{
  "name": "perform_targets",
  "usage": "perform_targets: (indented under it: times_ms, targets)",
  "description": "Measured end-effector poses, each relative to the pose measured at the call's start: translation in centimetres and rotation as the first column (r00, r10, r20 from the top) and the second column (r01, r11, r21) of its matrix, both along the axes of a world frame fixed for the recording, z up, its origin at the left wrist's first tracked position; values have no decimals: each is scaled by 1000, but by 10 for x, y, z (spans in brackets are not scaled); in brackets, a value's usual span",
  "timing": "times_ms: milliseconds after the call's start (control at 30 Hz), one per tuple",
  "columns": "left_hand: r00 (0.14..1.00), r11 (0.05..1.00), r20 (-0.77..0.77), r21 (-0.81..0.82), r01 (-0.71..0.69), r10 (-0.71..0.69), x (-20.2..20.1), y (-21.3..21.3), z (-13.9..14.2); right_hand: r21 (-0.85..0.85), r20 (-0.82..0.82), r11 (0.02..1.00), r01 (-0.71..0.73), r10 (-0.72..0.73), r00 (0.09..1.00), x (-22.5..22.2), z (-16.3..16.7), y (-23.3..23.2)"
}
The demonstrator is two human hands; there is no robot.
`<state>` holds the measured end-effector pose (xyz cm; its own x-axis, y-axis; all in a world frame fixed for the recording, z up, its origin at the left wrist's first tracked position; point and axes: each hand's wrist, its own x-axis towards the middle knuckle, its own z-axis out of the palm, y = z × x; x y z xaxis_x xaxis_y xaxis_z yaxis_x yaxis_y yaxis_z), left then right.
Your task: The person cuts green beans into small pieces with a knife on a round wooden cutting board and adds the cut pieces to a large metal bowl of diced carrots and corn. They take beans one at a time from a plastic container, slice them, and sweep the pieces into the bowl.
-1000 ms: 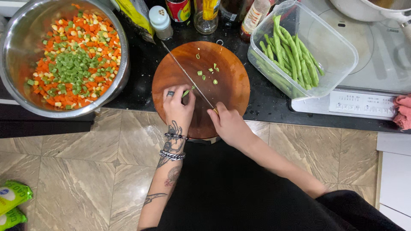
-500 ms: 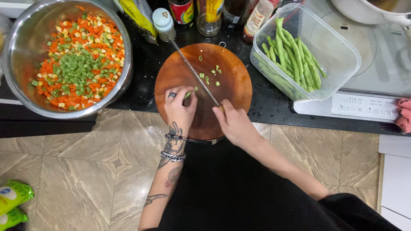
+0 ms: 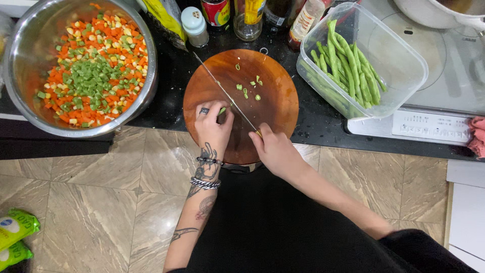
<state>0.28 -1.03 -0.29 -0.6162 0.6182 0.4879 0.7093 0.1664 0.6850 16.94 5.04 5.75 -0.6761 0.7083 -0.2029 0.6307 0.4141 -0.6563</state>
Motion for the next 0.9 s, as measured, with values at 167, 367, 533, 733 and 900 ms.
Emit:
perform_targets:
  times_ms: [167,367,533,733,900]
  targets:
    - [1000,1000,19,4,-15,15,-1,0,-4,-22,-23,1000,-16,16,1000,18,2,-2]
    - [999,1000,33,-5,12,-12,-1,0,-1,5,19,998,62,-62,998,27,3,12]
    - [999,999,7,1,52,-52,-2,-2,7,-98,-103,993,63,-73,992,12,1,18]
    - [998,999,15,6,53,-53,-3,-1,8,-109,-150,994,25,-41,988,-8,-6,6]
    - [1000,1000,-1,6,29,-29,-2,0,3,-51,-67,999,16,-19,998,-8,-11,4]
